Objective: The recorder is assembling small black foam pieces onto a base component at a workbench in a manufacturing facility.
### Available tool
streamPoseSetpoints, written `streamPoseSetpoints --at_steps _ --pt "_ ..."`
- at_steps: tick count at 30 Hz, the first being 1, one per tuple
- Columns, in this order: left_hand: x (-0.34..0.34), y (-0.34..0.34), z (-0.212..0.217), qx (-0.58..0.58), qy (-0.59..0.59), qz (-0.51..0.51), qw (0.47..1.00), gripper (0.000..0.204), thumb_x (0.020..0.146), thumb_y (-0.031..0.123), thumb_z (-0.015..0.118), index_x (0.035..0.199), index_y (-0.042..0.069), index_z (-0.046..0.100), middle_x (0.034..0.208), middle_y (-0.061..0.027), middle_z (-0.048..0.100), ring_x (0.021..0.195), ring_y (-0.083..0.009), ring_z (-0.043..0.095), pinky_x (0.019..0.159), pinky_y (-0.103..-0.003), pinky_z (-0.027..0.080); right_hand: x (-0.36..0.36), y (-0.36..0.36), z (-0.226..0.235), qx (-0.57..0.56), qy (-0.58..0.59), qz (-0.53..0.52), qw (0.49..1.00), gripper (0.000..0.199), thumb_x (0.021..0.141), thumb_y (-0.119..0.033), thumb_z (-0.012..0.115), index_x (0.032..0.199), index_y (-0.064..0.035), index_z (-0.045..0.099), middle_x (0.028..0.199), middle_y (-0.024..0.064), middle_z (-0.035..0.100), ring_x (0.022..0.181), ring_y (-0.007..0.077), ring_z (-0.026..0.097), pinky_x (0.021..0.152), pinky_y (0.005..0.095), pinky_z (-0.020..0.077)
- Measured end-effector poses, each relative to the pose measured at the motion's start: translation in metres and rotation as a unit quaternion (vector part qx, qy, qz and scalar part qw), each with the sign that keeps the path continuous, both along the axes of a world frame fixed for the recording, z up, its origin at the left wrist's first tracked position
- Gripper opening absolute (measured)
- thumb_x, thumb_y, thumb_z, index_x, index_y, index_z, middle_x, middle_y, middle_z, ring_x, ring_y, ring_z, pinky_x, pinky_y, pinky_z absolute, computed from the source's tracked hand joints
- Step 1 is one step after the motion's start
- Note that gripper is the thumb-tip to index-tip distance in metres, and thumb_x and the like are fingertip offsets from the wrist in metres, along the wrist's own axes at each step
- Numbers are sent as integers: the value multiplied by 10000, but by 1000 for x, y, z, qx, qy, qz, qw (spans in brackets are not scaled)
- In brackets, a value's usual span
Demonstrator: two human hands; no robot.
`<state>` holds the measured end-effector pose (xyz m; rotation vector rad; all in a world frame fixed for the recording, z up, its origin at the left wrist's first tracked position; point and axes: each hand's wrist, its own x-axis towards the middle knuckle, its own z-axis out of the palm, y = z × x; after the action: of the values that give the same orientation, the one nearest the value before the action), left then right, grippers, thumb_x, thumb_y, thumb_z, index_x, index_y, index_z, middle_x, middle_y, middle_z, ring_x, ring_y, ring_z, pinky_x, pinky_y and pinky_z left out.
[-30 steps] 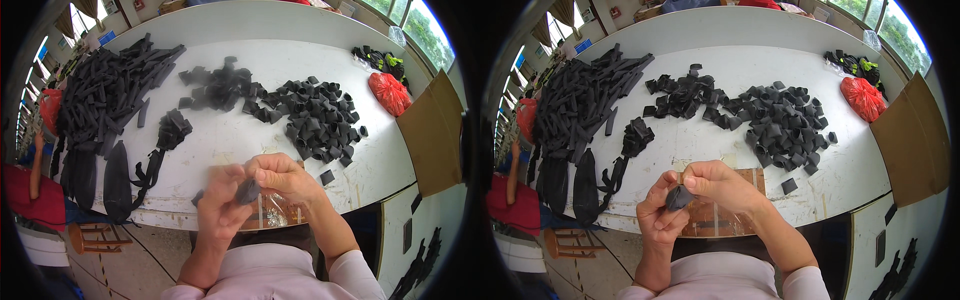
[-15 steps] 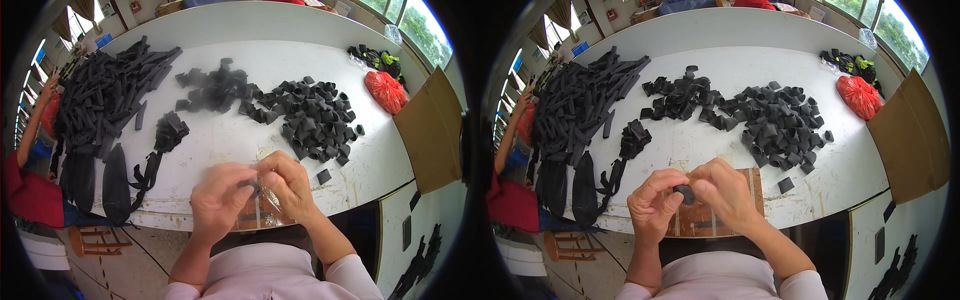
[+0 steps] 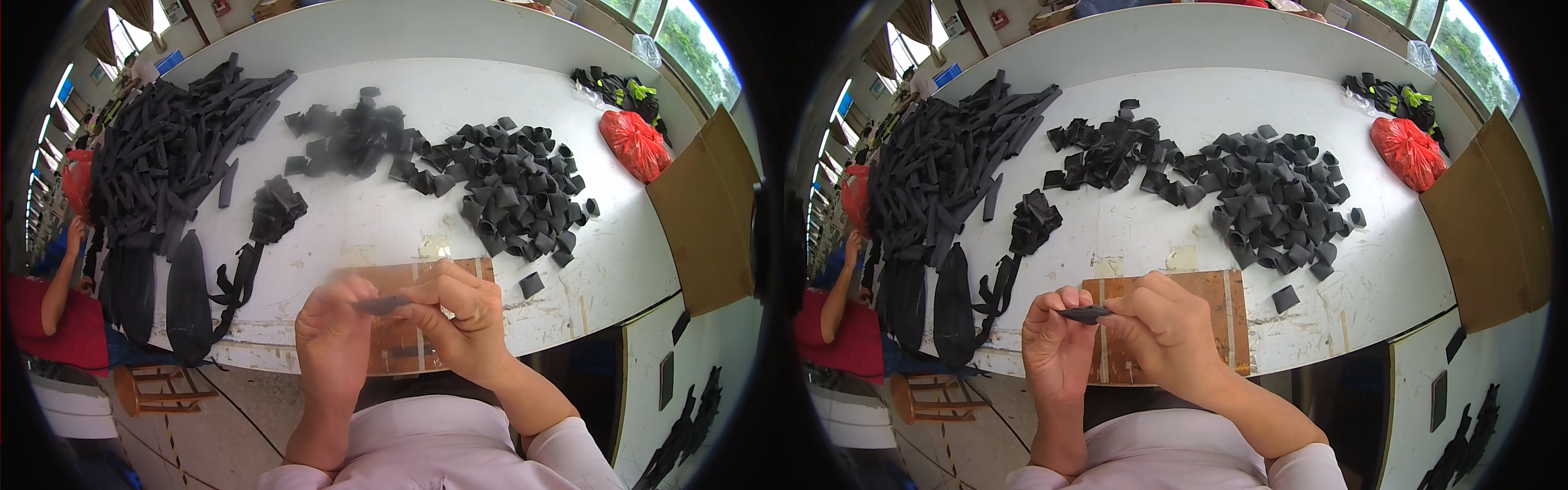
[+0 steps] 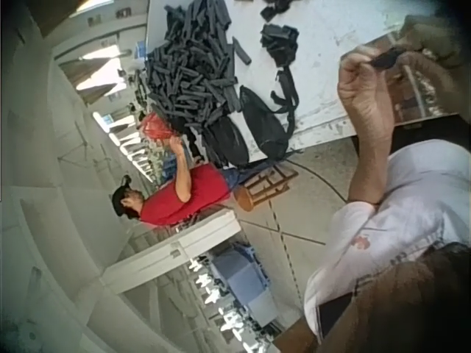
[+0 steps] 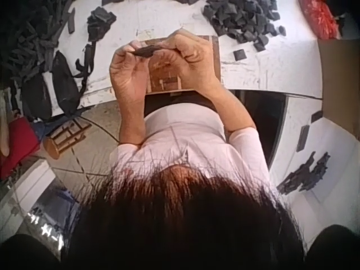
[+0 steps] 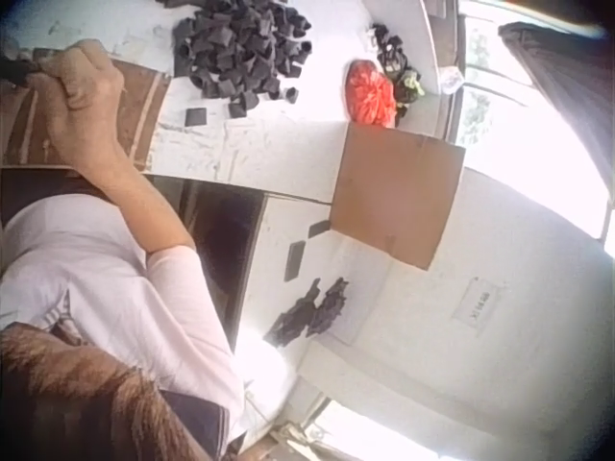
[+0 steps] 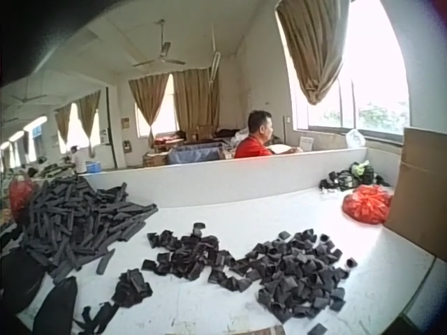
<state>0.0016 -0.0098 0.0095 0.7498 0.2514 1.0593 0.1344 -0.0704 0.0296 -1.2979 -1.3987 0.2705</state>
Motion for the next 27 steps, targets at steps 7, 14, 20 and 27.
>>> streamPoseSetpoints --at_steps 7,14,20,27 --pt "-4 5 -14 35 60 24 997 87 826 59 546 883 10 589 917 -90 569 909 -165 505 842 -286 374 0 4 -5 9 -2 0 1000 103 689 -6 651 761 -15 579 649 75 501 568 201 489 482 279 388" --pt "-59 24 -94 205 681 186 678 355 723 102 619 1041 -18 518 1101 -198 487 1022 -331 468 835 -373 396 42 0 -10 -37 477 -79 875 279 908 -222 452 1001 24 545 700 11 533 562 50 452 490 173 378" --pt "-78 34 -123 227 673 177 681 184 691 87 650 822 -8 560 839 -170 523 829 -353 506 731 -396 411 -6 -39 -71 -299 313 56 900 212 866 -201 546 857 4 597 687 19 562 606 82 512 530 201 419" --pt "-34 -14 -51 -78 386 -27 919 148 755 81 662 802 48 526 679 18 507 518 -55 462 437 -191 382 -43 -26 -72 -211 206 15 955 198 797 -145 633 907 9 575 820 36 554 769 110 527 657 259 450"
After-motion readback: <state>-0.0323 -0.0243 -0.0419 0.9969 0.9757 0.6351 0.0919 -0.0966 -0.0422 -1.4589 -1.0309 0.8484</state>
